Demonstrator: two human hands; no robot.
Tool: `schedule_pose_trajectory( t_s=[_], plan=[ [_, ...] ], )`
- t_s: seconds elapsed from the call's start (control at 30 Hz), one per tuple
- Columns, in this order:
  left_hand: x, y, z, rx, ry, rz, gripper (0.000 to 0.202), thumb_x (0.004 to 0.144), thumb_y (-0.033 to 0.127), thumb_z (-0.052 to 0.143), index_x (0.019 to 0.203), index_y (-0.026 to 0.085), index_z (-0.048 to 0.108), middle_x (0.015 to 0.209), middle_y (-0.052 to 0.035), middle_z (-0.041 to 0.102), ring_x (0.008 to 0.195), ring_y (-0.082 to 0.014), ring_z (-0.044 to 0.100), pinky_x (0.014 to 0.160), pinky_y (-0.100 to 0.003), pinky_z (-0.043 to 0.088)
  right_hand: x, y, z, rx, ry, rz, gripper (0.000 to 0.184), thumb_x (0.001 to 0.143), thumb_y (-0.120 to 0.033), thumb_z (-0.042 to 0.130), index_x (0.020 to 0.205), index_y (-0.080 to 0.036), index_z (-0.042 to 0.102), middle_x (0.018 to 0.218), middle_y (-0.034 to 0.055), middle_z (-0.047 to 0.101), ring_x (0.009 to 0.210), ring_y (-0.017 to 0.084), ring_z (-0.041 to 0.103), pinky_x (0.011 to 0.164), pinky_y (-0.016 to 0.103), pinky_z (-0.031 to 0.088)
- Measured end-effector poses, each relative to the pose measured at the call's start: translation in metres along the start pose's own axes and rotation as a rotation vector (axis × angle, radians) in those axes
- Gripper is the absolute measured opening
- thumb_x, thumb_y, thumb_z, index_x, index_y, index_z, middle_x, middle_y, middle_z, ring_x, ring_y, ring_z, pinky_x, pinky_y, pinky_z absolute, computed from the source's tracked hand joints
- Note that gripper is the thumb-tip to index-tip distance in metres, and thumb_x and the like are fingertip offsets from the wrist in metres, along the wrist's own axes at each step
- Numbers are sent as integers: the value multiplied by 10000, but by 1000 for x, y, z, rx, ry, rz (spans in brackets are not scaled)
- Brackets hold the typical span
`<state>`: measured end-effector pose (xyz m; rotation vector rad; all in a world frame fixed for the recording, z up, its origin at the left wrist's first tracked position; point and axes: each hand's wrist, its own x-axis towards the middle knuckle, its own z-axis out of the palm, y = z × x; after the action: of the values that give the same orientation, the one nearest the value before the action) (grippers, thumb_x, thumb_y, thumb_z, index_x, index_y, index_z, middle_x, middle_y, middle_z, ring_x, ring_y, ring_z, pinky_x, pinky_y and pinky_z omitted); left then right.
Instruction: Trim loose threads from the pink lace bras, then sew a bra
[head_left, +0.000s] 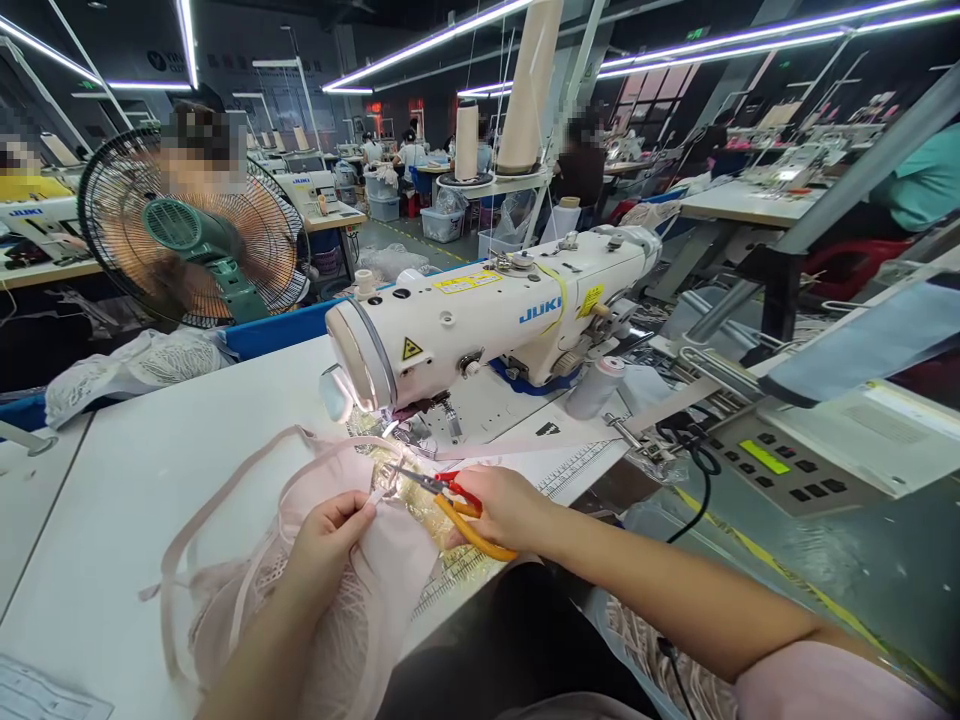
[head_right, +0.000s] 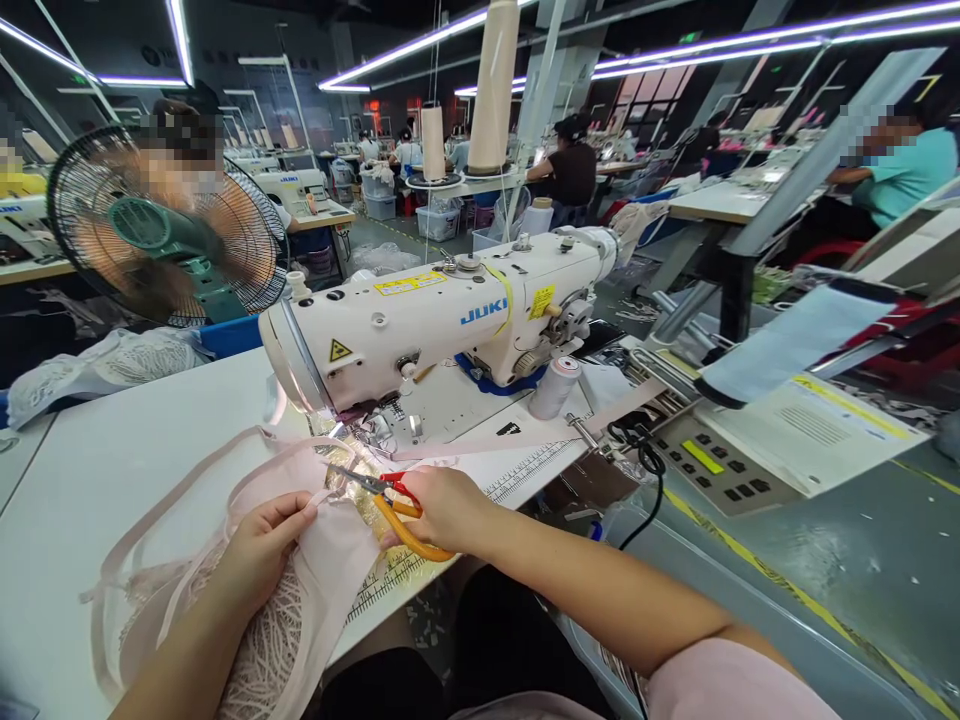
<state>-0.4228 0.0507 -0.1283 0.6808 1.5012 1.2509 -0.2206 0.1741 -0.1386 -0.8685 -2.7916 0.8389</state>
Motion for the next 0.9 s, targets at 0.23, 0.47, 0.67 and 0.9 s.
schedule_pose_trajectory(
  t_s=[0.23,0.47,0.67,0.9],
  plan=[
    [0,1,1,-21,43,-8,264,624,385,759,760,173,681,625,1,629,613,-149,561,587,-230,448,-17,2,2,942,-423,-88,603,712,-738,466,795,-142,507,538,-71,376,414,60,357,406,196,297],
    [1,-1,1,-2,48,3,245,640,382,755,745,171,688,635,1,635,602,-138,560,582,-225,455,-26,-11,43,1465,-690,38,734,728,-801,325,716,-98,536,514,-50,399,360,45,364,344,186,246],
    [1,-1,1,9,54,11,255,640,387,754,782,181,703,633,1,640,612,-153,576,614,-251,476,-27,-18,53,1532,-670,71,771,681,-821,372,698,-74,561,491,-43,404,345,53,393,332,186,217],
    [-1,0,3,0,45,19,260,633,392,753,771,175,713,650,-21,668,630,-174,592,643,-273,486,-25,-19,53,1530,-674,68,765,695,-819,357,669,-81,556,482,-45,390,348,55,385,330,189,271]
  ],
)
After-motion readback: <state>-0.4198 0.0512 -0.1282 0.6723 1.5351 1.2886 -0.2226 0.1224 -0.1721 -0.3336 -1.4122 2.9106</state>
